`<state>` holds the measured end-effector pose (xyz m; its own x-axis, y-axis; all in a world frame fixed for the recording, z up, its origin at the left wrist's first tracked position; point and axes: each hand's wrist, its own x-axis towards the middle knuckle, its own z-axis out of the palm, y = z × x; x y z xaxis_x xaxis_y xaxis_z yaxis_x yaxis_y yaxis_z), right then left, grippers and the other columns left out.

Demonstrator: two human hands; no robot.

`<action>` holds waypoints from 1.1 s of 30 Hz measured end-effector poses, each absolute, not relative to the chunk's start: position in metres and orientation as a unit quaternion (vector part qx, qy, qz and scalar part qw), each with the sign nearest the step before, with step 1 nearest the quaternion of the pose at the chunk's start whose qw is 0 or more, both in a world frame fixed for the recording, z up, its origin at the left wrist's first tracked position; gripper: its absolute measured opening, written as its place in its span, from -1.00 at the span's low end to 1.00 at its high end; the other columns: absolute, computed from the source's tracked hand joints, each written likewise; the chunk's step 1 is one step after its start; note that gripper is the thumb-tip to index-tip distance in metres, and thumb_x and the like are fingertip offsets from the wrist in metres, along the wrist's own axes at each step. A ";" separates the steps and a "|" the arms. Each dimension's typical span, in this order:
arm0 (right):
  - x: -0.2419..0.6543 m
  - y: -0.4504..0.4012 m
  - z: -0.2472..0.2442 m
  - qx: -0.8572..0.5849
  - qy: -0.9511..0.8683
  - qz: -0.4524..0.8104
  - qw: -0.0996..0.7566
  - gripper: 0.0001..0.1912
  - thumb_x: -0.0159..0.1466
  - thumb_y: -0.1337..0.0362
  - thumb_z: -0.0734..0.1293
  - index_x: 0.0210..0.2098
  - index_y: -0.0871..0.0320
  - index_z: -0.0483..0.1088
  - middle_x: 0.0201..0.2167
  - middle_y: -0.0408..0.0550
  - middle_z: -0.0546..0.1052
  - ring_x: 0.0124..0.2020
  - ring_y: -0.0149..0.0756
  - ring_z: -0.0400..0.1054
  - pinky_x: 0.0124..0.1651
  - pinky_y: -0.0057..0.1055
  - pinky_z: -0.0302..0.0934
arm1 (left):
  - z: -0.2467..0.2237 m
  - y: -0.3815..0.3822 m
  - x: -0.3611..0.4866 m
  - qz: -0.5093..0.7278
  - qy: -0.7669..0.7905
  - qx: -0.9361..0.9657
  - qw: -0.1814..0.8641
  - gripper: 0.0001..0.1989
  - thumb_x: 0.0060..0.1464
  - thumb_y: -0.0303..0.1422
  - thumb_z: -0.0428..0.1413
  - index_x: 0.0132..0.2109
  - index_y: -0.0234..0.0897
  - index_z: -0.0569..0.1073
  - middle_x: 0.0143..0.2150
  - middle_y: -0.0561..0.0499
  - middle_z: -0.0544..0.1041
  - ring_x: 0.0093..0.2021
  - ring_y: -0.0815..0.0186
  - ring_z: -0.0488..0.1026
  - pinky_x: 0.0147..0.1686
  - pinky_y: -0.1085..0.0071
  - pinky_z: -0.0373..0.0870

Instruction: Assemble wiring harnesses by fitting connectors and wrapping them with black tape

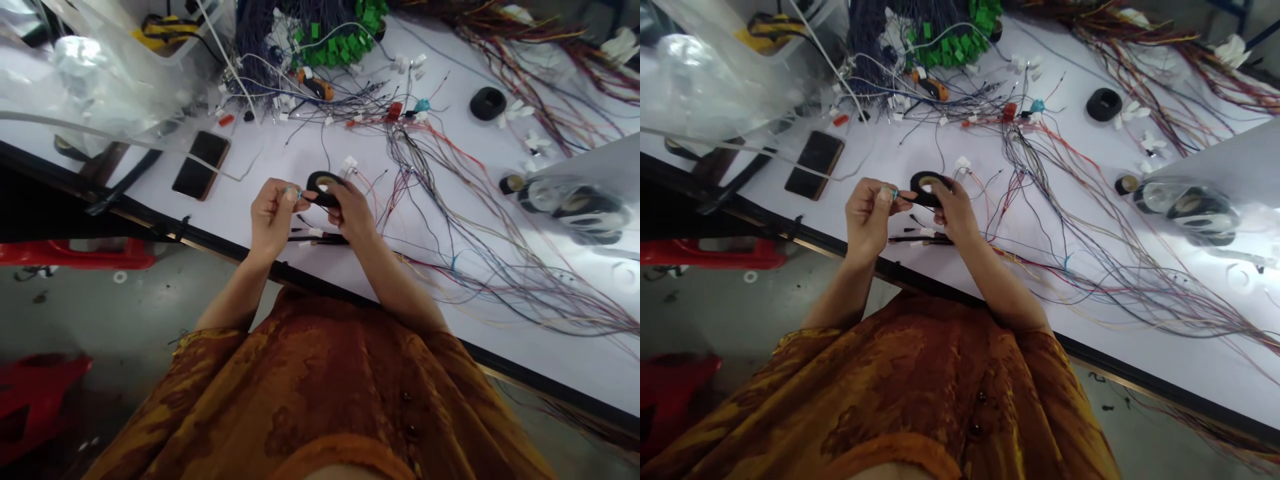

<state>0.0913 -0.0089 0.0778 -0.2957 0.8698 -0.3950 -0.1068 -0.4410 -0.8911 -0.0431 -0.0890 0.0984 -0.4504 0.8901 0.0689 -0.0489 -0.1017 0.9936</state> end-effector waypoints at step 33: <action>0.117 -0.021 0.076 -0.493 -0.503 0.613 0.357 -0.64 0.38 0.04 0.21 0.12 -0.03 0.23 -0.40 -0.19 0.34 -0.64 -0.46 0.05 -0.67 -0.50 0.06 | 0.091 -0.089 -0.024 0.607 0.553 0.452 0.348 -0.68 0.17 -0.03 0.23 -0.26 -0.21 0.56 -0.15 -0.04 0.67 -0.17 0.31 0.62 -0.16 0.40 0.59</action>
